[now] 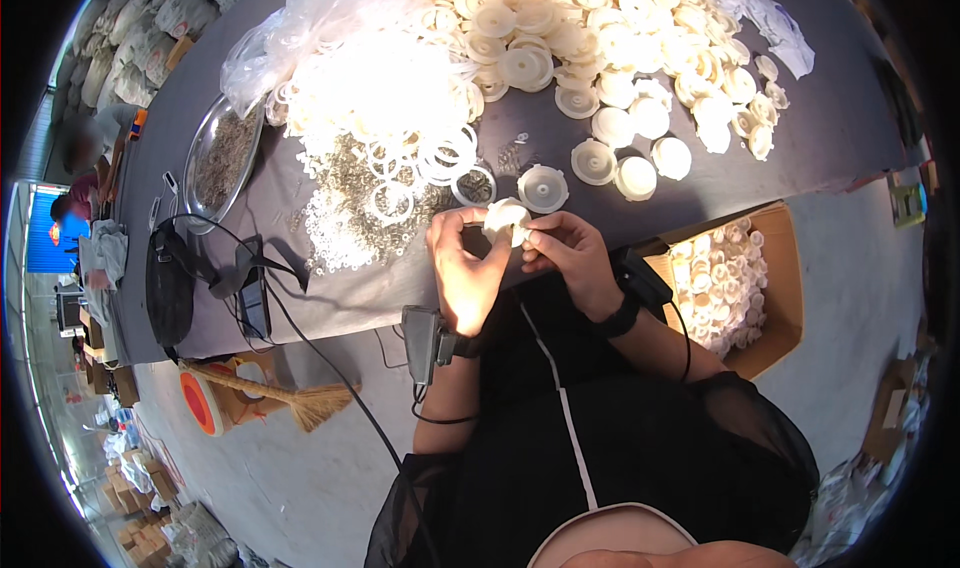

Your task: The person assembles plastic components by inserting small pins, springs, and rings into circular plastic bases by hand, and retrieving dropped parts from the floor.

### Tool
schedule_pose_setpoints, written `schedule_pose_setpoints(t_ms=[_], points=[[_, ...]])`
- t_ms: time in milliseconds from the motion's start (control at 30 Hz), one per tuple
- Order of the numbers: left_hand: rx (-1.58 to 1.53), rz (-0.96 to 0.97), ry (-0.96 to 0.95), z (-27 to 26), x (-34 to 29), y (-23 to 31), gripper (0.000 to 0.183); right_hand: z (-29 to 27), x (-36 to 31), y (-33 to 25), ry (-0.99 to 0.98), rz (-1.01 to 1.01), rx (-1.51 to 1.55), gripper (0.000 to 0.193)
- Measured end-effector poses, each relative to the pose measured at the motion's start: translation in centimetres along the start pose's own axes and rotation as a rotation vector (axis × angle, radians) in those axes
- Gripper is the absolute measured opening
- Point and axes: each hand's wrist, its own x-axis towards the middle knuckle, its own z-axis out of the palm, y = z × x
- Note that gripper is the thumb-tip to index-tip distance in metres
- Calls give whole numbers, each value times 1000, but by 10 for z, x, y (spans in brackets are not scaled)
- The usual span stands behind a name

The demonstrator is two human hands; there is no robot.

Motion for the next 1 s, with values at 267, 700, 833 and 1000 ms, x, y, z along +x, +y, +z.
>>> schedule_pose_setpoints(t_ms=[267, 700, 833, 1000], points=[[-771, -312, -139, -4, -1, 3, 18, 1, 0, -3, -99, -150, 0, 12], [-703, -219, -238, -16, -6, 7, 29, -3, 4, -19, -225, -199, -62, 12], [-610, -92, -123, -12, -13, 3, 29, 0, 4, -29, -253, -61, -51, 14], [-618, -99, -109, -8, -16, 1, 29, -2, 4, -35, -248, -16, -7, 15]])
